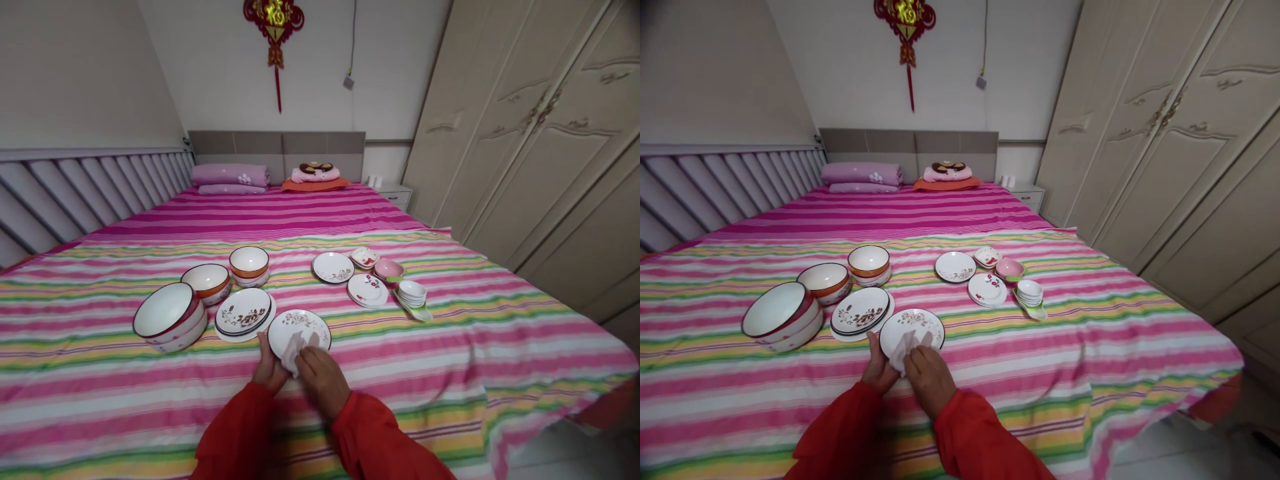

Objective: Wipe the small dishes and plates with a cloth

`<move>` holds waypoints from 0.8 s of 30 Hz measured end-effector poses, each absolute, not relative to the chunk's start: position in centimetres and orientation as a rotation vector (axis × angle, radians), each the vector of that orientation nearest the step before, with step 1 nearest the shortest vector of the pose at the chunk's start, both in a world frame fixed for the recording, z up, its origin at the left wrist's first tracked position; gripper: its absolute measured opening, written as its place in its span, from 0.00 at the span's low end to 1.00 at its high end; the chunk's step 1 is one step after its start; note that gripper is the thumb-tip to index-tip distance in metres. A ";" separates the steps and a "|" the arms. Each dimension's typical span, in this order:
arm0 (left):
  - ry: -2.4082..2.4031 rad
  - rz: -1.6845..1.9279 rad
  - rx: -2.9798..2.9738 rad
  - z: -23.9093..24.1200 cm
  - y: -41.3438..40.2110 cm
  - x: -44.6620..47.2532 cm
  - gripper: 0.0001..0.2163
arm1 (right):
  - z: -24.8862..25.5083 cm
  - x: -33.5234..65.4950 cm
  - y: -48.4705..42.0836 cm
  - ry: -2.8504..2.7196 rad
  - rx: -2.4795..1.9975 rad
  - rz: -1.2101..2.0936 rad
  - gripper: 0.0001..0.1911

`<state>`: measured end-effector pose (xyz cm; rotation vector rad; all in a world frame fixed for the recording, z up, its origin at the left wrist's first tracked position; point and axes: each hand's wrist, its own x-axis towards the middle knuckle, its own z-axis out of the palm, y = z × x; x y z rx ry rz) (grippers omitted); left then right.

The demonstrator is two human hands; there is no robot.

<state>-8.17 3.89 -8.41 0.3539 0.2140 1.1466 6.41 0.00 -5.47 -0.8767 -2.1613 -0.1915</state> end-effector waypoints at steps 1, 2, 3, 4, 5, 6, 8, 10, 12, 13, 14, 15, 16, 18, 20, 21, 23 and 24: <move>0.234 1.139 0.336 -8.6 3.9 -8.3 0.34 | -6.3 6.5 -0.2 -2.164 -0.853 -0.196 0.15; 0.252 1.125 0.322 -8.6 3.9 -8.3 0.32 | -6.9 6.7 -0.3 -2.159 -0.840 -0.179 0.14; 0.264 1.105 0.314 -8.6 3.9 -8.4 0.30 | -7.3 7.0 -0.4 -2.159 -0.835 -0.140 0.15; 0.265 1.087 0.311 -8.5 3.9 -8.4 0.28 | -7.4 7.4 -0.5 -2.167 -0.833 -0.083 0.15; 0.255 1.083 0.313 -8.3 4.0 -8.3 0.28 | -7.2 7.9 -0.5 -2.180 -0.831 -0.012 0.16; 0.238 1.088 0.318 -8.2 4.0 -8.2 0.28 | -6.8 8.5 -0.4 -2.195 -0.821 0.069 0.16; 0.214 1.104 0.332 -7.8 4.0 -7.9 0.29 | -5.6 9.5 0.1 -2.202 -0.813 0.253 0.17; 0.222 1.099 0.344 -7.4 4.0 -7.6 0.30 | -4.4 10.1 0.8 -2.094 -0.891 0.376 0.18; 0.261 1.090 0.345 -7.2 4.0 -7.4 0.31 | -3.6 9.9 1.4 -1.911 -1.026 0.391 0.21; 0.285 1.100 0.343 -7.1 3.9 -7.3 0.30 | -3.5 9.5 1.6 -1.852 -1.070 0.375 0.23; 0.310 1.116 0.339 -7.0 3.9 -7.3 0.30 | -3.6 8.8 1.6 -1.839 -1.086 0.355 0.26; 0.335 1.128 0.335 -6.9 3.8 -7.4 0.30 | -3.9 7.9 1.5 -1.880 -1.077 0.338 0.27; 0.360 1.125 0.329 -6.9 3.7 -7.5 0.30 | -4.2 6.9 1.3 -1.966 -1.049 0.325 0.28; 0.400 1.068 0.307 -6.8 3.5 -7.9 0.32 | -5.2 4.7 0.8 -2.146 -1.001 0.276 0.27; 0.422 1.007 0.275 -6.6 3.3 -8.1 0.34 | -5.9 2.9 0.6 -2.233 -0.997 0.228 0.26; 0.424 1.009 0.263 -6.6 3.2 -8.2 0.33 | -6.1 2.3 0.8 -2.258 -1.000 0.210 0.25; 0.416 1.086 0.254 -6.5 3.3 -8.0 0.30 | -6.0 1.9 1.7 -2.283 -1.021 0.188 0.24; 0.401 1.136 0.260 -6.5 3.4 -7.8 0.28 | -5.7 2.0 2.3 -2.289 -1.037 0.179 0.24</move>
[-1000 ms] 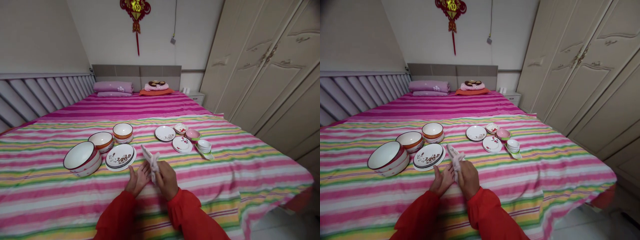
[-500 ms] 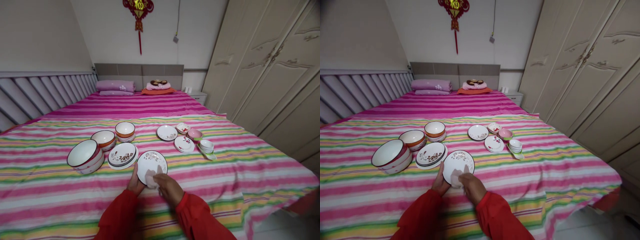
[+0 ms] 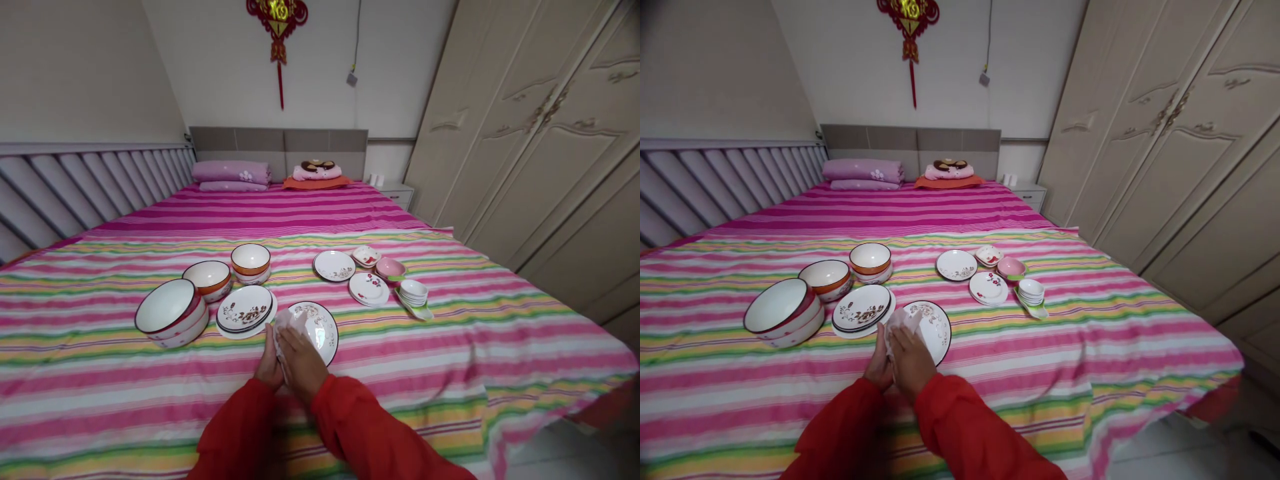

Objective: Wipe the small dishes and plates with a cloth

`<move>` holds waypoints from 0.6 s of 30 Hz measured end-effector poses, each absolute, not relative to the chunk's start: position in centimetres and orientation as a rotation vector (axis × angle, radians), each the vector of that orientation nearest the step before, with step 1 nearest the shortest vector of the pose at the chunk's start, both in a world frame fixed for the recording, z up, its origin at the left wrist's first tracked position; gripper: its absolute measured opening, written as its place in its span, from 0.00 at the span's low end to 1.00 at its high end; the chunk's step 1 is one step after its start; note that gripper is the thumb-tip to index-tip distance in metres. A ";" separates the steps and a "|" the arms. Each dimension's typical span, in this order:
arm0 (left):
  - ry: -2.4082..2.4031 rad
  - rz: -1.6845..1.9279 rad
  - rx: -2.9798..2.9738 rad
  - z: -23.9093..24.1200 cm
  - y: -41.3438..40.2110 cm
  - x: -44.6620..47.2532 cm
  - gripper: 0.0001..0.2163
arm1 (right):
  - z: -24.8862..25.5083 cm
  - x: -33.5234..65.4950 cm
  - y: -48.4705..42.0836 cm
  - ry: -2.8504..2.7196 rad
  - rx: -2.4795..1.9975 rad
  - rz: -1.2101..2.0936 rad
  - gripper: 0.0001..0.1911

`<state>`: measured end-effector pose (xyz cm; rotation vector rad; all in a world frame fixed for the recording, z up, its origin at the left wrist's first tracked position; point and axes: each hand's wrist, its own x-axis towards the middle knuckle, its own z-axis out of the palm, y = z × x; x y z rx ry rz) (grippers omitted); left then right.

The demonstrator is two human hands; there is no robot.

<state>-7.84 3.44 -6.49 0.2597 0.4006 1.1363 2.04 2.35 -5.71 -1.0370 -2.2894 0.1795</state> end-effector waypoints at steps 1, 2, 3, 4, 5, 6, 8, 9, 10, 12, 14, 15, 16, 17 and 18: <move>0.378 1.177 0.273 -6.5 3.6 -7.7 0.26 | -5.4 2.4 3.1 -2.295 -1.053 0.169 0.23; 0.350 1.201 0.291 -6.6 3.7 -7.5 0.25 | -5.0 2.9 3.9 -2.296 -1.070 0.157 0.23; 0.323 1.207 0.309 -6.6 3.8 -7.3 0.25 | -4.7 3.4 4.6 -2.291 -1.088 0.144 0.23; 0.299 1.195 0.326 -6.7 3.9 -7.2 0.26 | -4.4 4.1 5.2 -2.281 -1.106 0.129 0.23; 0.284 1.172 0.341 -6.8 4.0 -7.1 0.26 | -4.3 4.7 5.6 -2.263 -1.127 0.114 0.23; 0.276 1.149 0.351 -6.9 4.0 -7.1 0.27 | -4.3 5.3 5.9 -2.239 -1.152 0.097 0.23; 0.268 1.105 0.362 -7.1 4.0 -7.2 0.27 | -4.7 6.4 5.8 -2.179 -1.204 0.065 0.23; 0.262 1.088 0.366 -7.2 4.0 -7.2 0.28 | -5.2 6.8 5.4 -2.148 -1.224 0.049 0.23; 0.258 1.075 0.369 -7.3 4.0 -7.2 0.28 | -5.7 7.2 4.9 -2.118 -1.237 0.032 0.24; 0.260 1.046 0.372 -7.6 4.0 -7.3 0.30 | -6.9 7.7 3.4 -2.063 -1.242 0.002 0.24; 0.285 1.017 0.365 -7.6 3.9 -7.3 0.32 | -8.1 7.6 1.5 -2.025 -1.219 -0.019 0.25; 0.306 1.008 0.355 -7.5 3.9 -7.3 0.32 | -8.5 7.4 0.5 -2.025 -1.190 -0.016 0.26; 0.331 1.003 0.342 -7.4 3.9 -7.3 0.33 | -8.8 7.0 -0.4 -2.030 -1.167 -0.005 0.26; 0.361 1.005 0.324 -7.2 3.8 -7.4 0.33 | -9.0 6.5 -1.1 -2.048 -1.141 0.011 0.25; 0.395 1.001 0.302 -6.9 3.6 -7.5 0.34 | -9.0 5.9 -1.7 -2.075 -1.114 0.033 0.25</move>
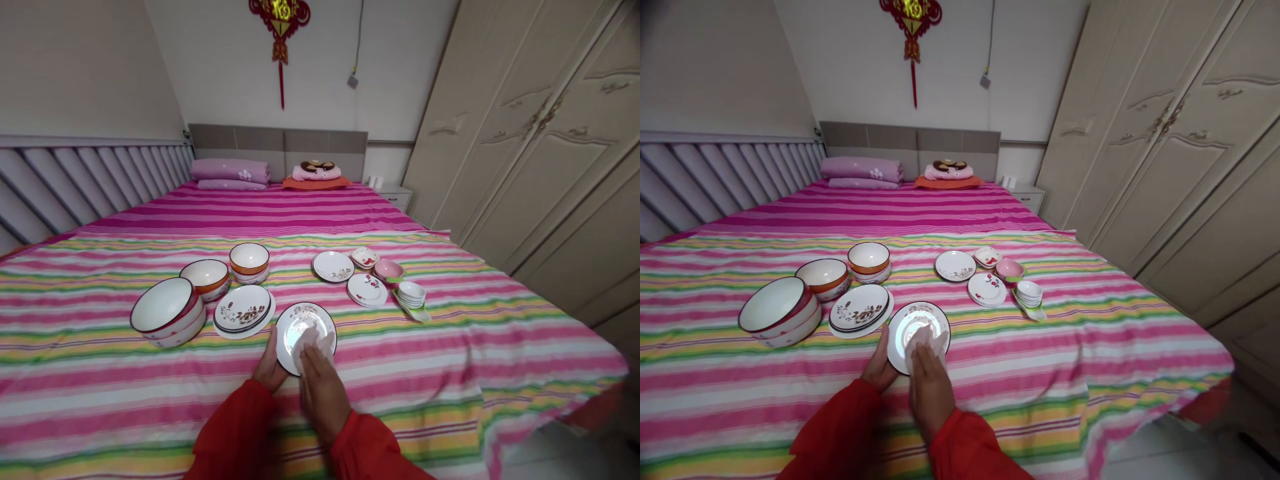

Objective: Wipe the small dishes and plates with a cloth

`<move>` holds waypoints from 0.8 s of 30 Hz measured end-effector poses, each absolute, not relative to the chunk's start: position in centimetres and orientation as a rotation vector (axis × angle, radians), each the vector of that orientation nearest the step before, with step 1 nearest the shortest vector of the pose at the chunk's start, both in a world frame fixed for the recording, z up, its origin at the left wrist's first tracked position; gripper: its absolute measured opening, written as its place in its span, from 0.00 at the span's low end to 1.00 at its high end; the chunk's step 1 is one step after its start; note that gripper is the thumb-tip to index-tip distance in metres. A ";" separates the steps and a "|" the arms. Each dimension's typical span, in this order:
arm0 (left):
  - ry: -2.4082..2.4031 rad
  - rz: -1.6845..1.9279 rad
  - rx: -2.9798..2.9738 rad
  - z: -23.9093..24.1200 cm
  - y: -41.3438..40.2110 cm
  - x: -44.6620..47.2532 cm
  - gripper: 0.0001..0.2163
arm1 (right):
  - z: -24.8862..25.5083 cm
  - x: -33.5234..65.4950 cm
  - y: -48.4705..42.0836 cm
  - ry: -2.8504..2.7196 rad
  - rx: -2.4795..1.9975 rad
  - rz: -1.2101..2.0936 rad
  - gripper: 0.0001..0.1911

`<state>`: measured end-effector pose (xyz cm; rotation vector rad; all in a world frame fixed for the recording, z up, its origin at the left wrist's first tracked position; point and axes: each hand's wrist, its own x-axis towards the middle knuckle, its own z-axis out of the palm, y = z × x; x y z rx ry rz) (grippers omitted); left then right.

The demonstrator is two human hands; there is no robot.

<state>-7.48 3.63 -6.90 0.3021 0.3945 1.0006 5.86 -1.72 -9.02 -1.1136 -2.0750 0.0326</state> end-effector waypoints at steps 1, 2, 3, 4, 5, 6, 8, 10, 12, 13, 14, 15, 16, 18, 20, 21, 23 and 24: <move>0.427 0.982 0.278 -6.6 3.5 -7.6 0.35 | -8.9 5.2 -2.1 -2.106 -1.087 0.057 0.25; 0.456 0.953 0.252 -6.3 3.3 -7.7 0.36 | -8.7 4.5 -2.3 -2.140 -1.059 0.084 0.25; 0.478 0.924 0.230 -5.9 3.1 -7.8 0.37 | -8.3 3.8 -2.3 -2.172 -1.035 0.115 0.25; 0.490 0.910 0.214 -5.7 3.0 -7.9 0.38 | -7.8 3.3 -2.0 -2.201 -1.019 0.148 0.25; 0.495 0.915 0.209 -5.5 2.9 -7.9 0.38 | -7.2 2.8 -1.6 -2.224 -1.021 0.181 0.25; 0.496 0.943 0.212 -5.4 2.8 -7.9 0.38 | -6.7 2.4 -1.0 -2.241 -1.039 0.211 0.25; 0.502 1.032 0.226 -5.5 2.9 -7.8 0.35 | -5.5 2.0 0.4 -2.267 -1.105 0.257 0.22; 0.499 1.109 0.244 -5.9 3.3 -7.6 0.32 | -4.5 2.2 2.0 -2.279 -1.170 0.265 0.21; 0.470 1.174 0.268 -6.2 3.6 -7.3 0.31 | -3.9 2.9 3.5 -2.279 -1.214 0.236 0.21; 0.450 1.196 0.283 -6.3 3.8 -7.1 0.31 | -3.7 3.4 4.1 -2.270 -1.237 0.213 0.21; 0.432 1.208 0.296 -6.4 3.9 -7.0 0.31 | -3.7 4.0 4.5 -2.254 -1.261 0.188 0.22; 0.417 1.204 0.306 -6.5 4.0 -6.9 0.31 | -3.7 4.6 4.8 -2.231 -1.288 0.165 0.22; 0.403 1.188 0.313 -6.5 4.0 -6.8 0.31 | -3.8 5.3 5.0 -2.202 -1.317 0.145 0.22; 0.373 1.145 0.324 -6.6 4.0 -6.8 0.30 | -4.4 6.5 4.8 -2.131 -1.368 0.113 0.22; 0.346 1.100 0.336 -6.8 3.9 -6.9 0.30 | -5.4 7.6 4.1 -2.059 -1.381 0.099 0.22; 0.338 1.079 0.342 -6.9 3.8 -7.0 0.30 | -5.9 8.0 3.6 -2.023 -1.373 0.097 0.22; 0.331 1.050 0.351 -7.1 3.7 -7.0 0.31 | -7.0 8.5 2.3 -1.963 -1.328 0.096 0.23; 0.329 1.044 0.356 -7.1 3.7 -7.1 0.31 | -7.6 8.6 1.6 -1.945 -1.296 0.091 0.23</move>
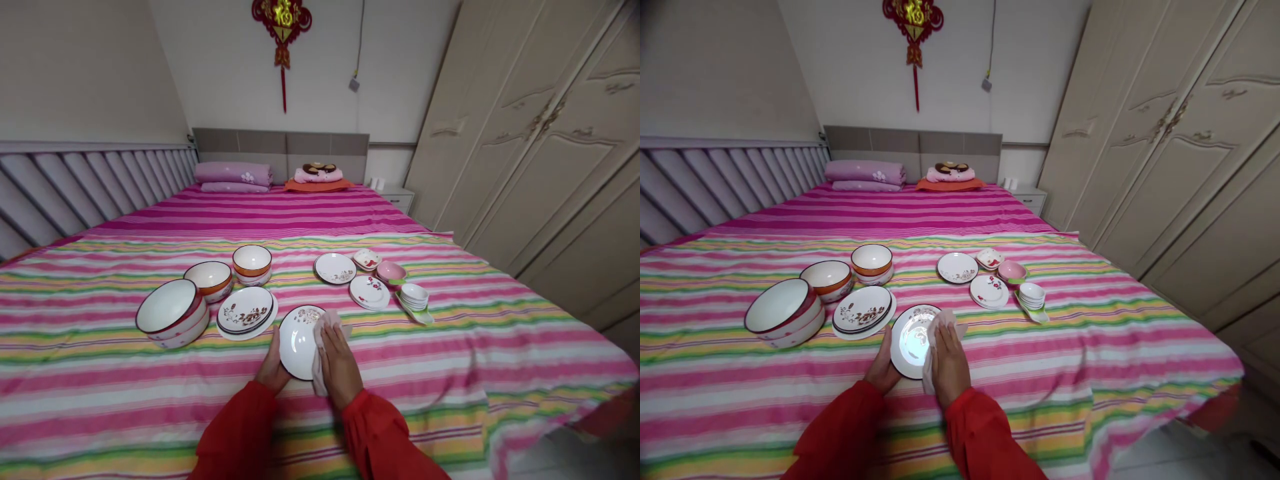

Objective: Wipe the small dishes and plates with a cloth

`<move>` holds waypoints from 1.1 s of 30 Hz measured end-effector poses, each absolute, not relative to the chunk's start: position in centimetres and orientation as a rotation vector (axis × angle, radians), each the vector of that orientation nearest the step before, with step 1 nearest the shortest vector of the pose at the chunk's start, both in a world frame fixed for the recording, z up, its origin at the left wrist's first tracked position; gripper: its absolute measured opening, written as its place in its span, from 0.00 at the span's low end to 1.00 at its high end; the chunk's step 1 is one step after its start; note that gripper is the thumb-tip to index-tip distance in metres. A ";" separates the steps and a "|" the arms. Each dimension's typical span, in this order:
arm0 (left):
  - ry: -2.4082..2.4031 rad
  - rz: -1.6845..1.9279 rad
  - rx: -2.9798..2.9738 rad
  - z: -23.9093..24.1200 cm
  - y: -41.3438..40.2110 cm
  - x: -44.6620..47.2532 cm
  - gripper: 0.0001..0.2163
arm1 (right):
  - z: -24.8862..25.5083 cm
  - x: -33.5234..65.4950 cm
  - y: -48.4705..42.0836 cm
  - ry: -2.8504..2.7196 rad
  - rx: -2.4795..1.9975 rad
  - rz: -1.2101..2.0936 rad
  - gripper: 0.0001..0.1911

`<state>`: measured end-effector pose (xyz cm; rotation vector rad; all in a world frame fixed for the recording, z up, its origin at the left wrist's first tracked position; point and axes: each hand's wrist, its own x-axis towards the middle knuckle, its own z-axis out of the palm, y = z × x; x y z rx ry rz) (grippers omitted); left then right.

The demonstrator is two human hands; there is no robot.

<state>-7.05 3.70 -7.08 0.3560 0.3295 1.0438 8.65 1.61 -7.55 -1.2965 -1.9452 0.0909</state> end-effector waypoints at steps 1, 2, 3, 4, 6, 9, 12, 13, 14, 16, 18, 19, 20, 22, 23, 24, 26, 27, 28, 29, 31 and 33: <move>0.328 1.041 0.359 -7.0 3.7 -7.1 0.32 | -8.0 8.6 0.8 -1.937 -1.266 0.080 0.23; 0.326 1.037 0.359 -6.9 3.6 -7.1 0.33 | -8.4 8.5 0.1 -1.941 -1.238 0.066 0.23; 0.326 1.032 0.356 -6.8 3.6 -7.1 0.34 | -8.7 8.2 -0.7 -1.957 -1.213 0.054 0.23; 0.331 1.026 0.349 -6.7 3.6 -7.1 0.34 | -8.8 7.8 -1.3 -1.987 -1.187 0.045 0.23; 0.369 1.009 0.321 -6.6 3.5 -7.4 0.36 | -8.9 6.6 -2.2 -2.067 -1.141 0.050 0.23; 0.459 0.970 0.268 -6.6 3.3 -7.8 0.36 | -8.2 4.6 -2.0 -2.215 -1.084 0.110 0.22; 0.469 0.978 0.248 -6.4 3.3 -7.9 0.35 | -6.5 3.3 0.1 -2.310 -1.121 0.173 0.22; 0.457 1.007 0.252 -6.3 3.3 -7.8 0.34 | -5.9 3.2 1.0 -2.326 -1.146 0.182 0.22; 0.439 1.045 0.260 -6.2 3.3 -7.6 0.32 | -5.3 3.3 1.9 -2.335 -1.172 0.179 0.22; 0.398 1.107 0.287 -6.0 3.3 -7.2 0.28 | -4.4 4.0 3.4 -2.311 -1.231 0.148 0.23; 0.367 1.130 0.311 -5.9 3.4 -6.9 0.26 | -4.2 5.3 4.3 -2.197 -1.301 0.106 0.23; 0.364 1.128 0.313 -5.9 3.4 -6.8 0.26 | -4.4 6.0 4.5 -2.107 -1.329 0.093 0.23; 0.370 1.123 0.309 -6.1 3.4 -6.8 0.27 | -4.7 6.7 4.6 -2.004 -1.344 0.092 0.23; 0.394 1.112 0.291 -6.5 3.5 -7.0 0.28 | -5.6 8.0 4.4 -1.799 -1.342 0.138 0.23; 0.407 1.106 0.281 -6.7 3.5 -7.1 0.29 | -6.1 8.6 4.2 -1.717 -1.330 0.175 0.22; 0.418 1.097 0.274 -6.9 3.6 -7.3 0.29 | -6.6 9.0 4.1 -1.650 -1.318 0.214 0.22; 0.422 1.087 0.270 -7.2 3.6 -7.5 0.30 | -7.1 9.6 3.9 -1.573 -1.302 0.293 0.19; 0.421 1.087 0.271 -7.2 3.6 -7.5 0.30 | -7.2 9.9 3.9 -1.555 -1.299 0.324 0.18; 0.423 1.089 0.273 -7.1 3.5 -7.5 0.30 | -7.2 10.1 4.1 -1.541 -1.299 0.345 0.17; 0.435 1.090 0.275 -7.0 3.5 -7.5 0.30 | -7.0 10.5 4.3 -1.526 -1.302 0.358 0.16; 0.489 1.094 0.271 -6.7 3.4 -7.4 0.30 | -6.6 11.4 4.7 -1.489 -1.317 0.348 0.16; 0.552 1.099 0.264 -6.4 3.3 -7.3 0.30 | -6.5 12.7 5.2 -1.441 -1.334 0.309 0.16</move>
